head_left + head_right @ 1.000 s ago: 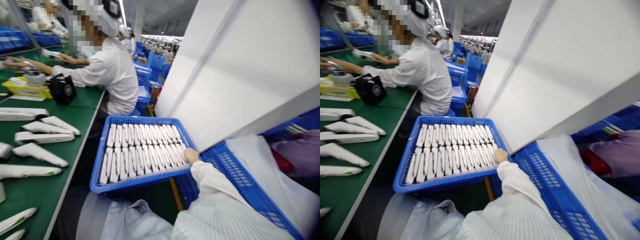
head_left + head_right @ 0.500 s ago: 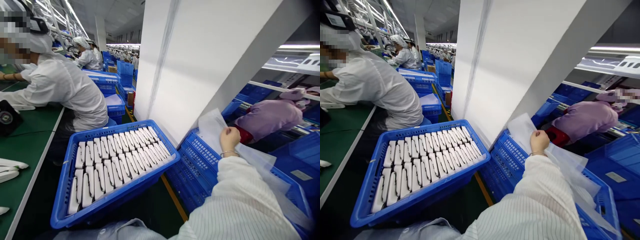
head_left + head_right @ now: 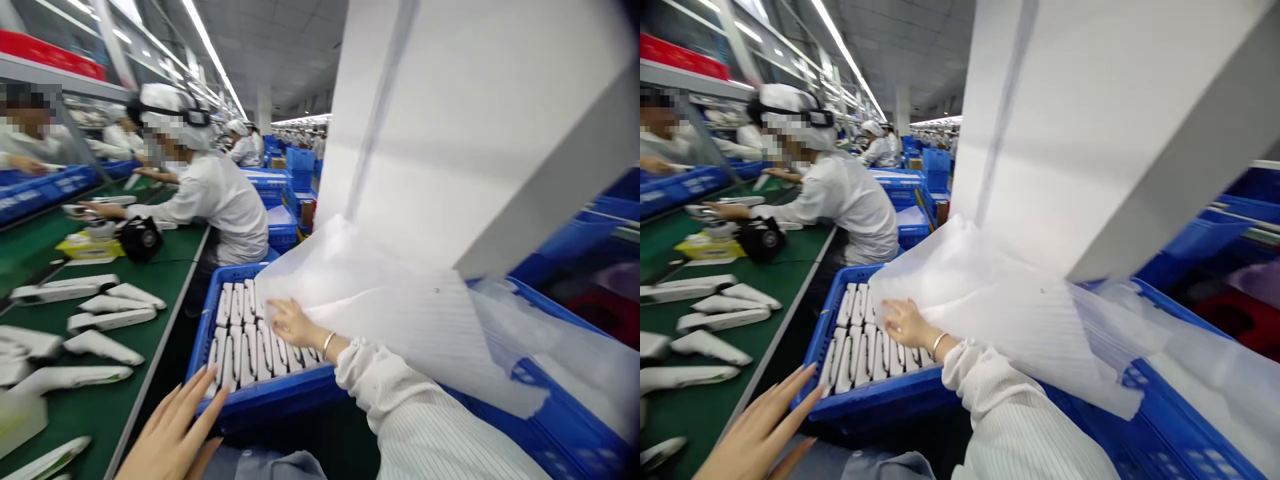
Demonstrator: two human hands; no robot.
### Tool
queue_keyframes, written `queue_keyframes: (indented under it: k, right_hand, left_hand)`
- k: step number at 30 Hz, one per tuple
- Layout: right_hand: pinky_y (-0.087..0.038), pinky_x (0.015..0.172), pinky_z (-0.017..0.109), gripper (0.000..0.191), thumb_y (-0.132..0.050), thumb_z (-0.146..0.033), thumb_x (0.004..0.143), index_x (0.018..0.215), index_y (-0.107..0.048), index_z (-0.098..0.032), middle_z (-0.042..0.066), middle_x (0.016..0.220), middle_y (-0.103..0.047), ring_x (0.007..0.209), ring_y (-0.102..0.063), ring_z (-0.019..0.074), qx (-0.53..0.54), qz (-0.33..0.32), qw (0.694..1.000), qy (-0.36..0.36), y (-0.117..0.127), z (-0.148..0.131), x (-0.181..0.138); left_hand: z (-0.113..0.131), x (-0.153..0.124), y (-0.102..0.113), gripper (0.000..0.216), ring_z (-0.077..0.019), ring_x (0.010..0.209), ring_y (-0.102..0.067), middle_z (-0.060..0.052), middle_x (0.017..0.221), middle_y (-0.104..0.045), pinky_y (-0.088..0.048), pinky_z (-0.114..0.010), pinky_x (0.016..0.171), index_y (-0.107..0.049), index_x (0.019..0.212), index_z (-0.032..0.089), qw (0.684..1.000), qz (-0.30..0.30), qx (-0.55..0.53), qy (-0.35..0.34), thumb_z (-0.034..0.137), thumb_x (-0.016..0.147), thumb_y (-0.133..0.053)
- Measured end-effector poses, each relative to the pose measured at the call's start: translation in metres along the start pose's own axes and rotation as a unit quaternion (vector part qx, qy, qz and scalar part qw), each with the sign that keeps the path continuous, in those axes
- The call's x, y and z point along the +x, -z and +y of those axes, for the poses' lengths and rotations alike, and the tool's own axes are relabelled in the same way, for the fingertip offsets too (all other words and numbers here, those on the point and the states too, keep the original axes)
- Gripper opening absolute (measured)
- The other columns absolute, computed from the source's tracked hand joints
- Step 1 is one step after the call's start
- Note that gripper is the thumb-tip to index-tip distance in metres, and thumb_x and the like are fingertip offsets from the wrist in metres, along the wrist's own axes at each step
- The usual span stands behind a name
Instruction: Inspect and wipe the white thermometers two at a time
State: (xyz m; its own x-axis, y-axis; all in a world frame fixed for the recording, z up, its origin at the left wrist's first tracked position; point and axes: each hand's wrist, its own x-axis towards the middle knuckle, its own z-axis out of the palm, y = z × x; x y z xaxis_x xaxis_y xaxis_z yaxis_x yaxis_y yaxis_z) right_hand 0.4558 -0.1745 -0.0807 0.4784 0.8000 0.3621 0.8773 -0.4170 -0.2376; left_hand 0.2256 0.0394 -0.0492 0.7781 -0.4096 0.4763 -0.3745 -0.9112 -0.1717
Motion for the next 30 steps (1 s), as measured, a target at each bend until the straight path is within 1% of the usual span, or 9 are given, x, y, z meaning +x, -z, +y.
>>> queue_keyframes:
  k: [3, 5, 7, 10, 12, 14, 18, 25, 30]
  right_hand:
    - [-0.025, 0.105, 0.045, 0.012, -0.055, -0.031, 0.084, 0.090, -0.062, -0.023, 0.003, 0.138, -0.045, 0.122, -0.044, 0.0188, 0.050, -0.100, 0.986, 0.127, -0.033, -0.043, 0.006]
    - [-0.023, 0.106, 0.042, 0.013, -0.053, -0.032, 0.084, 0.091, -0.062, -0.024, 0.004, 0.131, -0.051, 0.119, -0.046, 0.0178, 0.062, -0.153, 0.973, 0.160, -0.044, -0.060, 0.002]
    - [-0.022, 0.107, 0.044, 0.016, -0.055, -0.034, 0.084, 0.093, -0.061, -0.023, 0.005, 0.120, -0.059, 0.113, -0.050, 0.0195, 0.056, -0.192, 0.971, 0.134, -0.045, -0.062, -0.005]
    - [-0.028, 0.102, 0.050, 0.029, -0.051, -0.044, 0.087, 0.101, -0.060, -0.020, 0.006, 0.102, -0.065, 0.101, -0.057, 0.0223, 0.020, -0.223, 0.975, -0.009, -0.027, -0.035, -0.022]
    - [-0.041, 0.092, 0.046, 0.033, -0.043, -0.045, 0.092, 0.102, -0.059, -0.018, 0.006, 0.096, -0.065, 0.092, -0.060, 0.0203, -0.016, -0.236, 0.962, -0.137, -0.006, 0.001, -0.037]
    - [-0.048, 0.082, 0.041, 0.033, -0.043, -0.041, 0.093, 0.108, -0.057, -0.015, 0.007, 0.100, -0.062, 0.090, -0.061, 0.0186, -0.062, -0.242, 0.931, -0.267, 0.016, 0.043, -0.053]
    - [-0.048, 0.086, 0.045, 0.037, -0.053, -0.036, 0.089, 0.120, -0.050, -0.016, 0.010, 0.121, -0.053, 0.102, -0.056, 0.0227, -0.144, -0.230, 0.852, -0.447, 0.039, 0.113, -0.075]
    - [-0.033, 0.100, 0.055, 0.049, -0.053, -0.039, 0.088, 0.132, -0.040, -0.020, 0.011, 0.140, -0.035, 0.125, -0.038, 0.0309, -0.226, -0.125, 0.801, -0.540, 0.033, 0.159, -0.086]
    - [-0.047, 0.087, 0.045, 0.039, -0.055, -0.035, 0.088, 0.121, -0.049, -0.015, 0.010, 0.119, -0.053, 0.104, -0.055, 0.0236, -0.203, -0.097, 0.797, -0.560, 0.055, 0.188, -0.105]
  left_hand:
    - [0.002, 0.027, -0.025, 0.060, -0.0286, 0.133, -0.031, -0.007, 0.146, -0.034, -0.031, -0.053, 0.101, -0.035, 0.138, 0.030, 0.989, -0.108, 0.062, 0.079, 0.007, 0.082, -0.036]
    - [0.000, 0.039, -0.044, 0.063, -0.0272, 0.135, -0.029, -0.008, 0.143, -0.040, -0.021, -0.058, 0.105, -0.042, 0.134, 0.028, 0.971, -0.194, 0.047, 0.134, -0.002, 0.080, -0.027]
    - [-0.004, 0.041, -0.060, 0.056, -0.0267, 0.125, -0.044, -0.011, 0.123, -0.059, -0.016, -0.057, 0.107, -0.057, 0.119, 0.022, 0.946, -0.278, 0.012, 0.167, -0.003, 0.081, -0.024]
    - [-0.013, 0.035, -0.077, 0.045, -0.0243, 0.090, -0.064, -0.011, 0.090, -0.068, -0.036, -0.049, 0.097, -0.068, 0.090, 0.016, 0.920, -0.346, -0.025, 0.182, -0.001, 0.081, -0.027]
    - [-0.019, 0.030, -0.084, 0.044, -0.0239, 0.079, -0.066, -0.011, 0.089, -0.067, -0.046, -0.043, 0.080, -0.068, 0.085, 0.015, 0.911, -0.363, -0.037, 0.192, -0.002, 0.078, -0.028]
    - [-0.023, 0.028, -0.089, 0.042, -0.0241, 0.077, -0.066, -0.012, 0.090, -0.066, -0.047, -0.039, 0.071, -0.067, 0.085, 0.015, 0.903, -0.375, -0.050, 0.204, -0.001, 0.077, -0.029]
    - [-0.025, 0.029, -0.096, 0.034, -0.0221, 0.083, -0.065, -0.009, 0.094, -0.066, -0.045, -0.037, 0.075, -0.067, 0.090, 0.018, 0.897, -0.375, -0.087, 0.218, 0.009, 0.078, -0.036]
    - [-0.017, 0.023, -0.096, 0.044, -0.0240, 0.108, -0.054, -0.007, 0.119, -0.062, -0.038, -0.041, 0.090, -0.060, 0.116, 0.021, 0.900, -0.339, -0.137, 0.237, 0.013, 0.080, -0.036]
    - [-0.017, 0.020, -0.104, 0.049, -0.0224, 0.116, -0.050, -0.008, 0.131, -0.054, -0.036, -0.039, 0.095, -0.053, 0.124, 0.020, 0.901, -0.321, -0.162, 0.241, 0.010, 0.079, -0.036]
